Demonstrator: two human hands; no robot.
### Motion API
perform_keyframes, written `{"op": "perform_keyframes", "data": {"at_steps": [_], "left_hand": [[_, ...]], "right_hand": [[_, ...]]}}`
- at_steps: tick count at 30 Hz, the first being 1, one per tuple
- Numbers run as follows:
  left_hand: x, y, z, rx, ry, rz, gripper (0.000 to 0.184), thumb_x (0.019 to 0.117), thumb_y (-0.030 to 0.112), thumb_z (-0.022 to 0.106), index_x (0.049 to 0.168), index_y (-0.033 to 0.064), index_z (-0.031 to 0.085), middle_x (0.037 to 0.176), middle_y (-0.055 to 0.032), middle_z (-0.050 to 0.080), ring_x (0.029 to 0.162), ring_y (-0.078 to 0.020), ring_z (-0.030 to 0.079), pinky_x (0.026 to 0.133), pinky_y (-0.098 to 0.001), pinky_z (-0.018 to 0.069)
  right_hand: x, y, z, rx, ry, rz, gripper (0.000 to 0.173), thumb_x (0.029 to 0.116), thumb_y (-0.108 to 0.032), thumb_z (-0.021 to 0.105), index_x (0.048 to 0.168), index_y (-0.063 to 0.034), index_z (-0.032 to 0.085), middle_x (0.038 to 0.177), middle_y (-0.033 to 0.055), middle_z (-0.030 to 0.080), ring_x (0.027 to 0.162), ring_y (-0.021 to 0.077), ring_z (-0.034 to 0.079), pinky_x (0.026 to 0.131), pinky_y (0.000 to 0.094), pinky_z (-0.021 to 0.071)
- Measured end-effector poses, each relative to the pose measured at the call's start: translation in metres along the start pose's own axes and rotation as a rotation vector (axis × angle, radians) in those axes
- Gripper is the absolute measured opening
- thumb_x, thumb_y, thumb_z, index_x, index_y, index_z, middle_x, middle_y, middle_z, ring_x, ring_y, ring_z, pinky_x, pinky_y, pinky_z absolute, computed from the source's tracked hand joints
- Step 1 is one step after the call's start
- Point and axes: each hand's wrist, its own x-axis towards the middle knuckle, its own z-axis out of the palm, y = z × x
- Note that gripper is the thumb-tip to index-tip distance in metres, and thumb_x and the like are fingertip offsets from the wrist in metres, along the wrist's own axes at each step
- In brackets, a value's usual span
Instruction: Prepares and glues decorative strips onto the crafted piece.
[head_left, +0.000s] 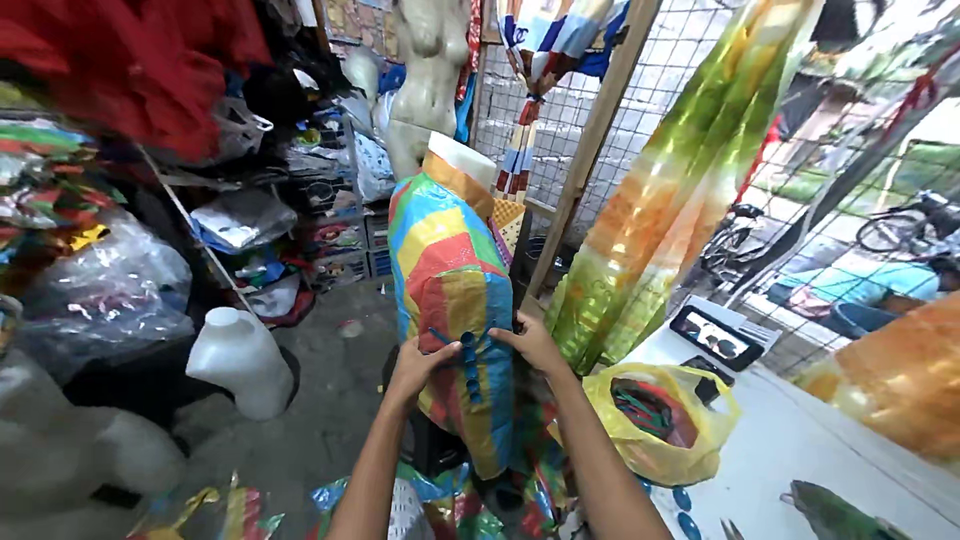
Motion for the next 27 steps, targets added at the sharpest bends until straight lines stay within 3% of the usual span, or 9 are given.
{"op": "perform_keyframes", "data": {"at_steps": [5,10,16,19,21,24,27], "left_hand": [[0.013,-0.001,-0.013,0.041,-0.069,0.111,0.023,0.0879,0.010,0.080,0.104,-0.0017,0.068,0.092,-0.0051,0.073,0.085,-0.0095,0.072,0.083,-0.0300,0.0610],[0.018,-0.003,-0.016,0.021,-0.094,0.133,0.026,0.0883,0.008,0.079,0.109,-0.0034,0.067,0.096,-0.0084,0.074,0.087,-0.0135,0.074,0.084,-0.0330,0.0631],[0.020,-0.010,-0.014,0.006,-0.070,0.139,0.026,0.0871,0.007,0.080,0.106,-0.0039,0.067,0.093,-0.0076,0.075,0.085,-0.0124,0.075,0.083,-0.0313,0.0636],[0.014,-0.018,-0.015,0.002,-0.040,0.118,0.033,0.0883,0.012,0.079,0.113,-0.0042,0.065,0.098,-0.0077,0.073,0.089,-0.0101,0.071,0.084,-0.0295,0.0606],[0.008,-0.027,-0.017,-0.031,-0.039,0.121,0.032,0.0915,0.013,0.074,0.116,-0.0042,0.063,0.100,-0.0066,0.072,0.091,-0.0092,0.070,0.086,-0.0288,0.0595],[0.003,-0.034,-0.014,-0.066,-0.041,0.096,0.022,0.0927,0.011,0.073,0.109,-0.0027,0.067,0.094,-0.0040,0.074,0.088,-0.0079,0.072,0.086,-0.0285,0.0600],[0.009,-0.036,-0.008,-0.086,-0.041,0.069,0.020,0.0917,0.011,0.075,0.104,-0.0027,0.068,0.091,-0.0044,0.075,0.087,-0.0089,0.072,0.085,-0.0296,0.0606]], "right_hand": [[-0.004,-0.005,0.015,-0.059,0.143,-0.059,0.038,0.0877,-0.015,0.080,0.117,0.0047,0.065,0.104,0.0130,0.071,0.094,0.0119,0.068,0.088,0.0294,0.0570],[-0.005,-0.010,0.029,-0.100,0.286,-0.087,0.037,0.0856,-0.015,0.083,0.110,0.0039,0.063,0.098,0.0126,0.067,0.090,0.0131,0.065,0.083,0.0304,0.0554],[0.004,-0.002,0.033,-0.063,0.284,-0.111,0.033,0.0871,-0.010,0.080,0.113,0.0038,0.066,0.103,0.0137,0.071,0.097,0.0146,0.067,0.089,0.0325,0.0553],[-0.003,0.006,0.028,-0.073,0.270,-0.100,0.043,0.0889,-0.017,0.080,0.121,0.0050,0.061,0.108,0.0160,0.068,0.098,0.0160,0.066,0.089,0.0320,0.0550],[-0.010,0.009,0.023,-0.082,0.226,-0.057,0.054,0.0887,-0.019,0.080,0.130,0.0070,0.056,0.120,0.0212,0.066,0.108,0.0202,0.065,0.095,0.0340,0.0539],[-0.016,0.011,0.023,-0.100,0.133,0.030,0.073,0.0859,-0.021,0.083,0.143,0.0065,0.047,0.134,0.0221,0.060,0.121,0.0197,0.062,0.104,0.0325,0.0510],[-0.013,0.012,0.032,-0.082,0.149,0.107,0.079,0.0817,-0.021,0.087,0.143,0.0052,0.045,0.129,0.0215,0.062,0.117,0.0213,0.063,0.101,0.0356,0.0524]]}}
